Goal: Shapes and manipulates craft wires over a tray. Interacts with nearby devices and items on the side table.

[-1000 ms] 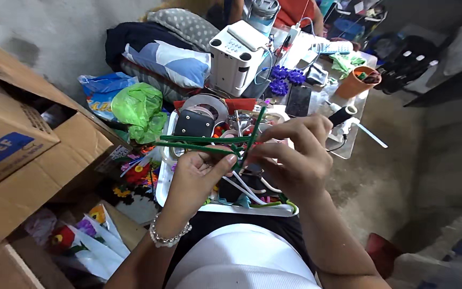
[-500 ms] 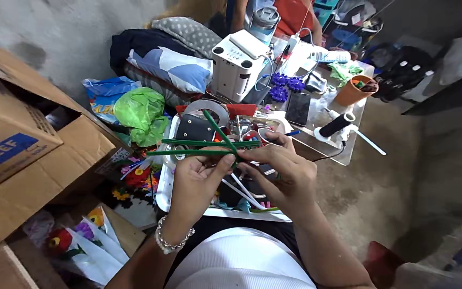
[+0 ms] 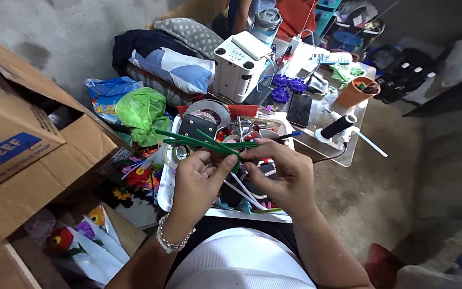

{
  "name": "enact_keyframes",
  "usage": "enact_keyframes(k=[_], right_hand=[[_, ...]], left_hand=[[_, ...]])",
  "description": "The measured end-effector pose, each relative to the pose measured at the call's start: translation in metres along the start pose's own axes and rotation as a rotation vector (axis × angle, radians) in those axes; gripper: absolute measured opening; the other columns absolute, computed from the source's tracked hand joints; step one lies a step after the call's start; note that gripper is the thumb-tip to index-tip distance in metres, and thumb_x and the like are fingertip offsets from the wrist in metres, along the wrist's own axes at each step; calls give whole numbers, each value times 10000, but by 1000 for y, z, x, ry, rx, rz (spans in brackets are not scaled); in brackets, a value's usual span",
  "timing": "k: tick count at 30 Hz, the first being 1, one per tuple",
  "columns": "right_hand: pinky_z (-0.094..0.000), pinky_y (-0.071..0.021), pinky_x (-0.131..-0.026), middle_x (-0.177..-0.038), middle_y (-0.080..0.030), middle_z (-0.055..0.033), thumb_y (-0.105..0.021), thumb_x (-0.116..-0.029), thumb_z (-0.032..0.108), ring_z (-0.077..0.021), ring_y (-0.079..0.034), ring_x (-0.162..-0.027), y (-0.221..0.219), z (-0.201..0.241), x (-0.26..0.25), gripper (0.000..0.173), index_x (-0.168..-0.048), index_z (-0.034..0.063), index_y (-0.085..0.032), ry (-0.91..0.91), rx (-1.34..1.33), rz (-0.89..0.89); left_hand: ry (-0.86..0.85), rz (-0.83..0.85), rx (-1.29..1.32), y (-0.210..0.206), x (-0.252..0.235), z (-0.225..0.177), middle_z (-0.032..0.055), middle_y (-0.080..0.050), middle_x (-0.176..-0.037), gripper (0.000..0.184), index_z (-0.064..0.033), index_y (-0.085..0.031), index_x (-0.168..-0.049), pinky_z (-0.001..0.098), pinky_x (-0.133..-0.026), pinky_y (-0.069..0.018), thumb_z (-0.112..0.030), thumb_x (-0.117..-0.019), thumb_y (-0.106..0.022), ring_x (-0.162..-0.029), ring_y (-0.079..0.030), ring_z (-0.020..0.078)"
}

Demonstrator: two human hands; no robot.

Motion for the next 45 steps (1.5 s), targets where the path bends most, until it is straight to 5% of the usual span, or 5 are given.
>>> enact_keyframes(k=[10,15,20,32,45], right_hand=[[-332,-542,-1020,-908,-744,0,-668,-927,101,-34,-690,-877,2,1,0,122,-990,30,-745,-33,41,57],[-263,-605,-836,-982,-733,-32,-709,-951,131,-72,-698,-898,-3,-5,3,142,-1033,16,-723,-105,-95,39],[-349,-529,-1031,-918,-742,-31,-703,-934,98,-84,-701,-918,-3,11,2,88,-989,50,-752,93,233,14],[-408,-429,-1088,-861,-644,-61,-708,-951,134,-154,-631,-841,-11,19,10,98,-988,55,-663,370,468,-52],[-210,-577,-813,-949,-712,-7,-673,-961,142,-23,-669,-892,-6,-2,6,110,-983,36,-694,-144,-174,103]], left_hand=[[-129,-17,-174,0,3,-3,-39,-741,-896,99,-11,-696,-992,185,-782,-608,-86,-932,-718,-822,-707,0],[-212,-55,-173,-3,5,-4,-10,-747,-949,116,27,-697,-1013,197,-806,-617,-62,-938,-703,-868,-715,13],[-141,-41,-189,-1,5,-2,-26,-737,-907,108,13,-688,-998,186,-785,-612,-63,-924,-709,-827,-709,3],[141,166,55,1,6,-1,-68,-719,-865,65,-40,-670,-1029,175,-734,-597,-45,-967,-653,-762,-691,5],[-160,84,-69,0,9,-3,-46,-723,-960,76,-35,-690,-1011,192,-798,-594,-74,-955,-659,-879,-682,-1]])
Point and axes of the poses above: each hand's wrist, its own x-axis away from the middle knuckle, its own y-axis out of the back of the hand, z = x × y, the point moved 5 cm from there along -x, towards the middle knuckle
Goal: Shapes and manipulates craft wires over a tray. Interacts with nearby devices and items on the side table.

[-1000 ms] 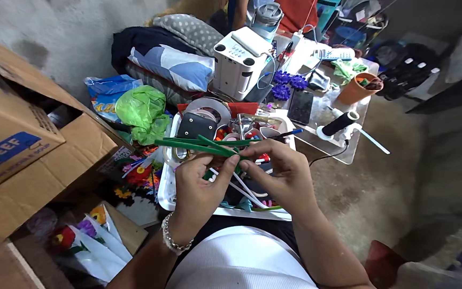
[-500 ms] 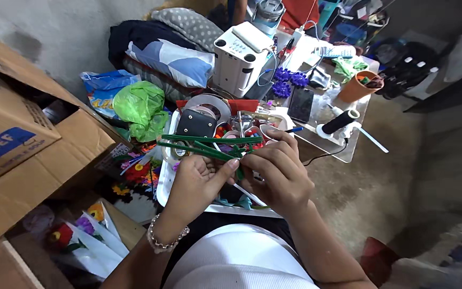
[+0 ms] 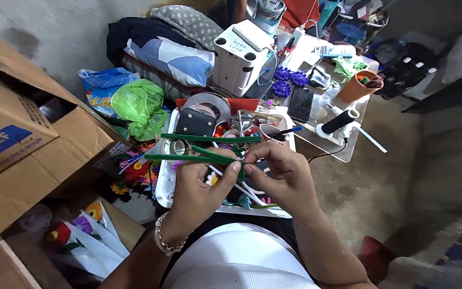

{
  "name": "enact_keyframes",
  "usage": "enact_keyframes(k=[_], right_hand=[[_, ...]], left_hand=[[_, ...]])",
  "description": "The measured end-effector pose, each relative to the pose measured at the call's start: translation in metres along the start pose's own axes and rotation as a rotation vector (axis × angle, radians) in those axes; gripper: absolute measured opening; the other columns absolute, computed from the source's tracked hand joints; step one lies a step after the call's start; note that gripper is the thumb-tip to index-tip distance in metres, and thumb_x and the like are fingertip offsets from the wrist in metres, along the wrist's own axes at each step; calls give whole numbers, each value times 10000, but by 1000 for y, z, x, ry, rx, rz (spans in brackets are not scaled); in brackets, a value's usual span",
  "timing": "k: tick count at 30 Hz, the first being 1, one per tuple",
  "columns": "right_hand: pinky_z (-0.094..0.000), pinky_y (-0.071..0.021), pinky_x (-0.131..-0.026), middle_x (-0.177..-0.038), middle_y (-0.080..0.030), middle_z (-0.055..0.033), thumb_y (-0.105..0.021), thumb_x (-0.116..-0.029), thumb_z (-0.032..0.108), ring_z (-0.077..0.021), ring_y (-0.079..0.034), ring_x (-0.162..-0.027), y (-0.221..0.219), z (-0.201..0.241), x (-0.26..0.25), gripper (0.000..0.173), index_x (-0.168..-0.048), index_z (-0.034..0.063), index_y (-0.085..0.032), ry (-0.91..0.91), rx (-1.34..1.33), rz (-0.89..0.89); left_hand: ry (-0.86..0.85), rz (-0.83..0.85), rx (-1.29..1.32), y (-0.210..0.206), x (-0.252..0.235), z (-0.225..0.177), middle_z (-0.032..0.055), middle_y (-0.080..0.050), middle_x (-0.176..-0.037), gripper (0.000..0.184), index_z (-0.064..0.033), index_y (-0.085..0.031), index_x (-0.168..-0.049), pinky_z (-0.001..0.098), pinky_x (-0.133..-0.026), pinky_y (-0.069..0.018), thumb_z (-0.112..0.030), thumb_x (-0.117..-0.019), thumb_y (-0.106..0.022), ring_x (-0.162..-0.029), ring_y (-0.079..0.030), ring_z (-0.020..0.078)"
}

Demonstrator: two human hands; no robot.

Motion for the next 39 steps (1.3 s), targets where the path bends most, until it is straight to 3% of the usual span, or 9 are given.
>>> enact_keyframes(k=[4,6,10,14,18,21,27,34,39], right_hand=[[-239,-513,-892,-902,-691,-66,-658,-963,107,-118,-650,-894,-3,19,1,66,-984,47,-674,363,443,-18],[-370,-435,-1012,-928,-645,-96,-589,-1028,109,-210,-613,-891,-5,29,6,80,-1062,45,-621,634,725,59],[-404,-417,-1008,-982,-700,-75,-592,-1018,64,-191,-620,-878,0,34,7,113,-1100,51,-668,871,925,105],[-240,-518,-924,-995,-723,-32,-612,-1038,217,-63,-661,-951,7,14,-7,195,-1070,44,-696,243,271,81],[-221,-575,-812,-952,-713,60,-598,-1040,193,-14,-670,-874,-4,-9,1,153,-1063,74,-693,-280,-473,140],[-232,-578,-824,-929,-721,44,-633,-1006,119,-33,-682,-861,-6,-13,4,95,-1044,72,-706,-371,-616,144],[-199,-563,-782,-868,-712,65,-615,-1008,122,-14,-669,-809,-4,-18,5,105,-987,91,-713,-499,-630,265],[-155,-528,-771,-934,-690,-26,-629,-1000,125,-1,-623,-853,-3,5,7,130,-994,7,-683,133,-7,-3],[-336,-486,-979,-980,-626,-105,-618,-1019,124,-216,-608,-922,-11,7,14,105,-1079,39,-600,667,695,-109]], left_hand=[[154,50,89,-1,-1,3,-80,-713,-932,81,-59,-669,-1010,171,-771,-576,-32,-944,-630,-839,-670,-22],[412,125,266,-3,-1,8,-98,-691,-862,120,-98,-677,-981,150,-722,-551,-25,-970,-582,-762,-643,-29],[807,156,637,-10,3,19,-45,-673,-774,197,-108,-667,-946,202,-756,-577,-58,-1011,-487,-719,-653,28],[225,13,252,1,-1,12,-78,-712,-928,88,-93,-691,-1010,178,-748,-572,-62,-983,-614,-814,-663,-8],[-215,48,-140,5,1,-2,-43,-718,-981,91,-87,-693,-1023,279,-1018,-503,-167,-997,-660,-973,-658,1],[-292,100,-259,7,1,-8,-34,-730,-964,92,-95,-697,-1020,344,-1124,-375,-170,-1000,-649,-961,-649,-15],[-540,153,-659,6,8,-18,15,-705,-998,119,-127,-658,-1100,405,-1095,-302,-213,-1041,-601,-982,-640,82],[-275,65,-239,3,4,-7,-55,-731,-971,84,-114,-694,-1022,294,-1069,-378,-186,-996,-658,-960,-634,-38],[299,9,224,-6,6,19,-76,-708,-903,81,-74,-683,-1005,175,-732,-560,-48,-986,-609,-789,-653,-11]])
Point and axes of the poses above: each hand's wrist, its own x-axis away from the middle knuckle, its own y-axis out of the back of the hand, z = x × y, the point moved 5 cm from there along -x, towards the middle knuckle
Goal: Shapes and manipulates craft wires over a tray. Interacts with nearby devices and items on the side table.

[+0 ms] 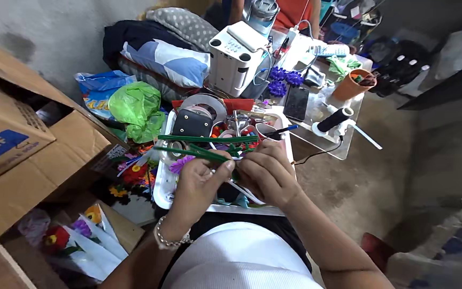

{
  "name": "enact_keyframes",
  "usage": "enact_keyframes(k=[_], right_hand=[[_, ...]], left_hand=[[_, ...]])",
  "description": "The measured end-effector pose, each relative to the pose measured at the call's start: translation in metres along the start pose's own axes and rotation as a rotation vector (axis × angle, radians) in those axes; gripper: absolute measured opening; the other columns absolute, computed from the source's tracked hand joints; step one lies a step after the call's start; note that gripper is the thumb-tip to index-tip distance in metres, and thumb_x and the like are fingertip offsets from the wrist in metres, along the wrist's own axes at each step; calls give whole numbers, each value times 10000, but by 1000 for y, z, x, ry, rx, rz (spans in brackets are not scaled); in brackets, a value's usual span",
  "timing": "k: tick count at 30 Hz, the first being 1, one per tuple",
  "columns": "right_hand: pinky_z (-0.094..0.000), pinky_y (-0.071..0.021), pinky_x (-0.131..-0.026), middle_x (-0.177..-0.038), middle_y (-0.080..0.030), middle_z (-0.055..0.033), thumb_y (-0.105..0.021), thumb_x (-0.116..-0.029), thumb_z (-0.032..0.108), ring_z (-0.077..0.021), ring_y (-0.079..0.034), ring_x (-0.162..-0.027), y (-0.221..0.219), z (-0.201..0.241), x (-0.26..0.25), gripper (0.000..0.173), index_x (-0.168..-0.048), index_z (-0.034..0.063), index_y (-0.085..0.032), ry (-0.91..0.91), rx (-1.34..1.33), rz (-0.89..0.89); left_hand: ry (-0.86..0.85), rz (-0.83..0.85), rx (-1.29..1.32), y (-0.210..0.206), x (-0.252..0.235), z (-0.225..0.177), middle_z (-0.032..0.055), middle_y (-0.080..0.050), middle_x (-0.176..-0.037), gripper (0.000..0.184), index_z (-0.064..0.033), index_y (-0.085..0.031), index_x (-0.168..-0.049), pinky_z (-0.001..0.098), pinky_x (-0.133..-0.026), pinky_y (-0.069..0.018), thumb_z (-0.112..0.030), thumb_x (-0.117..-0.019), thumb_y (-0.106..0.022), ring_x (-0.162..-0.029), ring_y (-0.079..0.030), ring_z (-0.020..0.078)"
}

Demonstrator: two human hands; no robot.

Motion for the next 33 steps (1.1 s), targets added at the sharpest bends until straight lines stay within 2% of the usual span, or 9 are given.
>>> enact_keyframes(k=[2,4,9,13,18,23,27,30,33], right_hand=[[-330,-496,-972,-963,-659,-91,-637,-1010,109,-198,-633,-922,-9,-6,3,80,-1060,46,-630,-66,-26,15],[-271,-520,-926,-951,-703,-70,-641,-1015,141,-127,-665,-936,-14,-13,4,107,-1026,41,-677,-318,-244,24],[-241,-585,-853,-991,-723,39,-544,-1068,277,-30,-685,-925,-15,-20,13,248,-1054,73,-686,-849,-1025,57],[-230,-563,-841,-960,-737,41,-550,-1064,293,-35,-683,-891,-17,-13,15,252,-1046,97,-706,-1046,-1426,107],[-235,-568,-831,-877,-710,45,-574,-1038,176,-34,-674,-831,-18,-8,14,156,-998,107,-709,-1167,-1654,205],[-199,-563,-789,-895,-695,63,-615,-1005,97,0,-657,-828,-10,-14,12,78,-989,68,-685,-995,-1350,209],[-155,-507,-729,-913,-669,-45,-620,-1003,119,-12,-596,-810,4,-7,1,136,-977,-6,-665,-568,-762,122],[-239,-515,-907,-953,-670,-97,-624,-1006,106,-156,-643,-941,11,6,-6,77,-1024,33,-611,-223,-254,74],[-236,-518,-892,-944,-682,-94,-631,-1010,110,-149,-646,-931,4,4,-3,92,-1018,22,-657,-267,-206,76]], left_hand=[[210,-23,113,5,-5,9,-40,-706,-868,106,-71,-677,-1004,191,-725,-559,-46,-1005,-574,-762,-659,28],[176,-68,73,10,-8,10,-36,-709,-866,113,-69,-679,-992,195,-737,-569,-31,-995,-573,-771,-670,36],[-444,-102,-394,19,-3,-13,-72,-706,-991,81,-108,-716,-1015,213,-875,-562,-175,-984,-680,-954,-657,-2],[-630,-18,-588,16,3,-23,-65,-723,-993,94,-147,-702,-1035,327,-1111,-331,-220,-1011,-648,-986,-629,-30],[-865,77,-859,10,12,-29,-19,-693,-1048,102,-174,-650,-1123,389,-1113,-284,-216,-1036,-614,-1023,-624,49],[-871,161,-886,9,11,-31,-12,-706,-1043,97,-157,-652,-1112,393,-1101,-287,-201,-1031,-622,-1011,-633,47],[-555,197,-515,9,4,-25,-65,-736,-989,99,-137,-695,-1024,310,-1097,-360,-219,-1015,-642,-981,-642,-37],[-298,200,-241,10,0,-14,-110,-720,-993,85,-133,-721,-1029,187,-867,-549,-186,-999,-662,-909,-653,-39],[-125,164,-138,13,-4,-6,-92,-721,-966,78,-102,-700,-1043,205,-783,-588,-124,-988,-650,-853,-680,6]])
Point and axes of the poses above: each hand's wrist, its own x-axis away from the middle knuckle, its own y-axis out of the back of the hand, z = x × y, the point moved 5 cm from there along -x, towards the middle knuckle
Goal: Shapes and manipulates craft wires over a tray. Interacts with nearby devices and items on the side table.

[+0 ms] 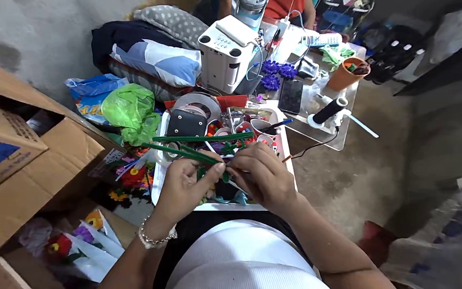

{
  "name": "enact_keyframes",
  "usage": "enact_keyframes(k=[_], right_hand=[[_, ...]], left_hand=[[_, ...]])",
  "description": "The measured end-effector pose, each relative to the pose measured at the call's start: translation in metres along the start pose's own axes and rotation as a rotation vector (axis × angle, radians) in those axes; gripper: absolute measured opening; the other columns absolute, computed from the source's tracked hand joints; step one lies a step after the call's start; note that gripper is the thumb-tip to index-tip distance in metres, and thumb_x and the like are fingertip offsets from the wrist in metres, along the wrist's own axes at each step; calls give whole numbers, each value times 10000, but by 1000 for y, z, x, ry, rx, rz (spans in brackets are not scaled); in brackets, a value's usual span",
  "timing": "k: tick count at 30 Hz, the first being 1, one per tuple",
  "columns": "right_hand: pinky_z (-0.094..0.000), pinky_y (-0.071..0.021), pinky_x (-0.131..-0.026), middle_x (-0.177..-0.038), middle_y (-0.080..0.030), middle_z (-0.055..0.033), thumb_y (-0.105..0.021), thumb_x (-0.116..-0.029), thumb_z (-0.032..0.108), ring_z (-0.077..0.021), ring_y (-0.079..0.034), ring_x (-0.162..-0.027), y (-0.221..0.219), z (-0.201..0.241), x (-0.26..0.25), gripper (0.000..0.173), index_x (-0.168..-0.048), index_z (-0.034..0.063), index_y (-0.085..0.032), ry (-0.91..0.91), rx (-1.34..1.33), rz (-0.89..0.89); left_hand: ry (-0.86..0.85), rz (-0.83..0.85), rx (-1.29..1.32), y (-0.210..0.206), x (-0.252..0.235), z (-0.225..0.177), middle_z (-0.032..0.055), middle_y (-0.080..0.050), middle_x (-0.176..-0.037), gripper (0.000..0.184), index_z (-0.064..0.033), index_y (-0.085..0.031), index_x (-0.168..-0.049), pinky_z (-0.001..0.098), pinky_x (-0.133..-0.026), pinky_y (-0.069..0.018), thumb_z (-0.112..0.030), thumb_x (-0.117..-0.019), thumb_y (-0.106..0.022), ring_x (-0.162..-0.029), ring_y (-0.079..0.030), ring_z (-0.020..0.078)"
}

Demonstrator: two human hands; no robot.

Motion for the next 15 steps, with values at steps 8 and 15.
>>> enact_keyframes(k=[8,15], right_hand=[[-207,-581,-803,-934,-714,13,-632,-1010,109,-23,-675,-848,-6,-22,12,115,-1033,6,-680,-628,-816,38],[-175,-531,-765,-877,-696,-88,-661,-975,103,-76,-639,-821,-13,-3,11,130,-963,-20,-702,-238,-93,-103]], left_hand=[[-186,-104,-219,1,2,-6,-70,-715,-1013,114,-110,-722,-1029,226,-883,-573,-201,-999,-661,-970,-667,12],[-46,-271,-82,-9,4,8,-46,-713,-981,82,-38,-665,-1041,238,-878,-580,-68,-984,-614,-930,-681,27]])
Point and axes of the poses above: each hand's wrist, its own x-axis away from the middle knuckle, its own y-axis out of the back of the hand, z = x × y, the point moved 5 cm from there along -x, towards the middle knuckle
